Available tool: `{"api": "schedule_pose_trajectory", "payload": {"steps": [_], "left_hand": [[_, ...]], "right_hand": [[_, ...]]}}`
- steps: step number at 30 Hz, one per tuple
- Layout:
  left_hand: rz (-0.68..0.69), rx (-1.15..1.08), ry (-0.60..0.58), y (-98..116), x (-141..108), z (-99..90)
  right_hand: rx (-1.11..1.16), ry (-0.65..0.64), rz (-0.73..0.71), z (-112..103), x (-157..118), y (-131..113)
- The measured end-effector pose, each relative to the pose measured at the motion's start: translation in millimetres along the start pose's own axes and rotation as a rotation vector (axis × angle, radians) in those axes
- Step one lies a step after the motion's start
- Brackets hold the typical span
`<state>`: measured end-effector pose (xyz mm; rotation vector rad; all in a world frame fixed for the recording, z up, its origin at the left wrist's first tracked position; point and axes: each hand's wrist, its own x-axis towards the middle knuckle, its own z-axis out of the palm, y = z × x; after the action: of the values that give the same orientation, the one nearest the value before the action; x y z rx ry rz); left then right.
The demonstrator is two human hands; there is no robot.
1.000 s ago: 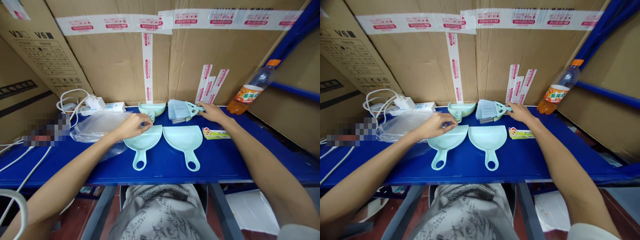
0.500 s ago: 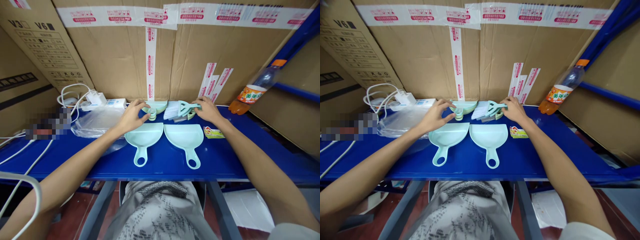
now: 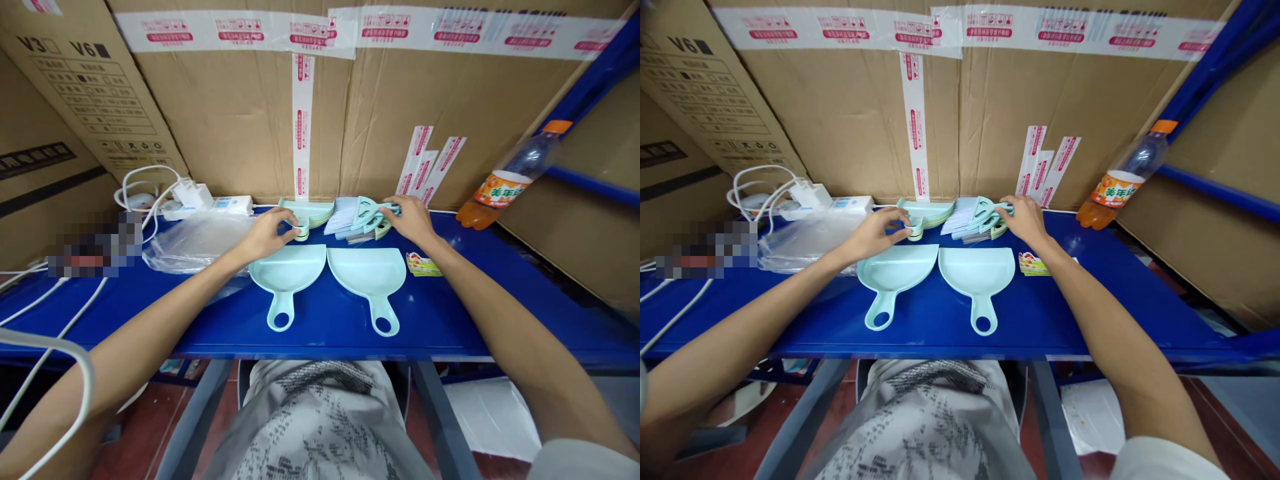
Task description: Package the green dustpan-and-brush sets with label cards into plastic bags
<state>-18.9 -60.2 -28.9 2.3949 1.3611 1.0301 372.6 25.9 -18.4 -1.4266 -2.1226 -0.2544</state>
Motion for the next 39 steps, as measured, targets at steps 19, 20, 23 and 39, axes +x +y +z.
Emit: {"api": "schedule_pose_trajectory", "payload": {"steps": [19,20,23,39], "left_hand": [[-0.006,-0.033,0.019,2,0,0.5],[-0.004,-0.033,0.021,1,0,0.6],[0.011,-0.036,0.018,-1,0,1.5],[0.290,-0.055,-0.382,54,-13,-28.6]], "right_hand": [[-0.091,-0.134,-0.082,-13,-23,20],[-0.094,-0.126,-0.079,-10,-22,20],[-0.094,-0.110,-0.081,-2,-19,18],[0.245,-0.564,-0.539,-59,-50,-88]]}}
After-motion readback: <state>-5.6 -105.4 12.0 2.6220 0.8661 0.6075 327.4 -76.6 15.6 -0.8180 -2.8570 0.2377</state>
